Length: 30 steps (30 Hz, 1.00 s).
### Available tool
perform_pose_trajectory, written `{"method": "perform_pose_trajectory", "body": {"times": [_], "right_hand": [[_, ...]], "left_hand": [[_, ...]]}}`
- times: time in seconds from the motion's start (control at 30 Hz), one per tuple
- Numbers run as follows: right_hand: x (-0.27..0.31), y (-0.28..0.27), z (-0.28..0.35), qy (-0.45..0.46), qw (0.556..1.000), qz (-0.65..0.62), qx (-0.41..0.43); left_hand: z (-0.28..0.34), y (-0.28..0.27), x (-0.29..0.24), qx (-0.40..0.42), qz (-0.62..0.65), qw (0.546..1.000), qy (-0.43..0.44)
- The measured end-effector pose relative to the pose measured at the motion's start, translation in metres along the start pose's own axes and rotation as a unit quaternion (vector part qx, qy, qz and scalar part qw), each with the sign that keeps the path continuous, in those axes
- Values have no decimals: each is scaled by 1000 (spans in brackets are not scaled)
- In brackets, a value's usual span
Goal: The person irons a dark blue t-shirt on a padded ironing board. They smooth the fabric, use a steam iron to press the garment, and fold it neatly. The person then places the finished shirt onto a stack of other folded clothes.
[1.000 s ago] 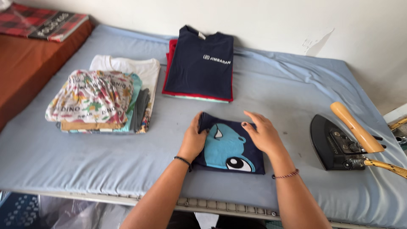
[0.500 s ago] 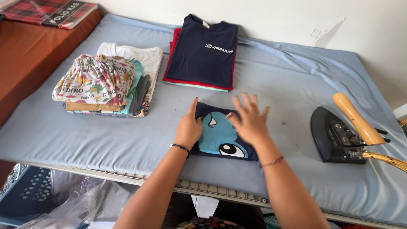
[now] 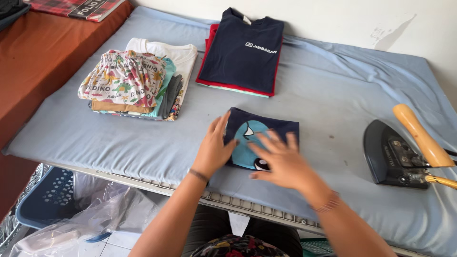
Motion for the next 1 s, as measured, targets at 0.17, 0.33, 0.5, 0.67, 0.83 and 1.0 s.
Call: {"method": "perform_pose_trajectory", "body": {"times": [0.17, 0.33, 0.5, 0.67, 0.83, 1.0], "right_hand": [[-145, -29, 116, 25, 944, 53, -325], [-312, -17, 238, 297, 891, -76, -336], [-360, -11, 279, 280, 903, -222, -237], [-330, -40, 234, 252, 943, 14, -217], [-290, -80, 174, 475, 863, -115, -126], [-213, -89, 149, 508, 829, -152, -176]], "left_hand": [[26, -17, 3, -1, 117, 993, -19], [26, -17, 7, 4, 121, 993, -4], [27, -18, 2, 1, 109, 994, -2], [36, -18, -13, -62, -32, 991, 111], [22, -7, -22, -26, -145, 970, 191], [-15, 13, -14, 52, -239, 952, 182]]}}
Point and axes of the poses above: each hand's wrist, its own z-axis away from the middle knuckle, its own y-axis out of the palm, x = y × z, the point moved 1 cm from there along -z, towards the middle knuckle, and after that the axes turned 5 degrees about -z, right-handed, at the moved point
